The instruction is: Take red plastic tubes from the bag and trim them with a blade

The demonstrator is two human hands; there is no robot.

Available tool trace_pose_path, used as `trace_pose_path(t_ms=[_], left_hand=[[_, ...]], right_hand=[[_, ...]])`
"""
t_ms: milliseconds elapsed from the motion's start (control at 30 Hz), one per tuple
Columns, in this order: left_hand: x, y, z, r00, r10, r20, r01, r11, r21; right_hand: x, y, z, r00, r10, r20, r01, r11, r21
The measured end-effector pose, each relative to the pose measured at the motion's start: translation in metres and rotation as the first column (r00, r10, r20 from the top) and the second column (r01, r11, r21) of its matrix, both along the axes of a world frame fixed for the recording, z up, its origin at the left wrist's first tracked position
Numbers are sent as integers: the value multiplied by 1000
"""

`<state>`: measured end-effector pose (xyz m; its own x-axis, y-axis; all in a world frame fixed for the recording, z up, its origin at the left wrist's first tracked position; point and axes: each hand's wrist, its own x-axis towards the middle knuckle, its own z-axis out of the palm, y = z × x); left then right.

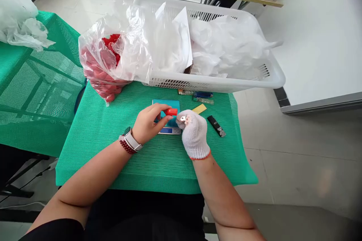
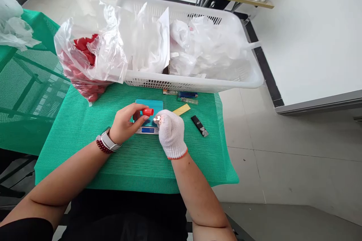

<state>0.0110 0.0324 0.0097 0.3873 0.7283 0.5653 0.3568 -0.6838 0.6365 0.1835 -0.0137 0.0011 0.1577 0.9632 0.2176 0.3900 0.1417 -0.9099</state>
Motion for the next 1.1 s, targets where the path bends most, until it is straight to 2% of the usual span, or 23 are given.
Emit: trace_pose_path(t_ms=[200, 333, 467, 733, 933, 1100], left_hand=[[0, -1, 2, 999, -34, -8, 34, 999, 17], [-1, 0, 1, 1000, 13, -12, -13, 1000, 20], [-1, 0, 1, 999, 30, -36, -29, 1000, 7], [2, -4, 1, 999, -25, -24, 25, 1000, -5], [0, -4, -1, 1000, 24, 10, -24, 998, -59], [2, -4, -1, 999, -31, -29, 31, 999, -5]], right_hand=[[1, 6, -1, 997, -67, 27, 67, 998, -14], [0, 2, -1, 999, -43, 16, 43, 999, -16], [0, 0, 3, 997, -23, 78, 21, 999, 30], [3, 7, 0, 976, -90, 198, 84, 996, 39], [-1, 0, -4, 995, -47, 93, 45, 999, 30], [1, 5, -2, 994, -103, 43, 100, 994, 52]])
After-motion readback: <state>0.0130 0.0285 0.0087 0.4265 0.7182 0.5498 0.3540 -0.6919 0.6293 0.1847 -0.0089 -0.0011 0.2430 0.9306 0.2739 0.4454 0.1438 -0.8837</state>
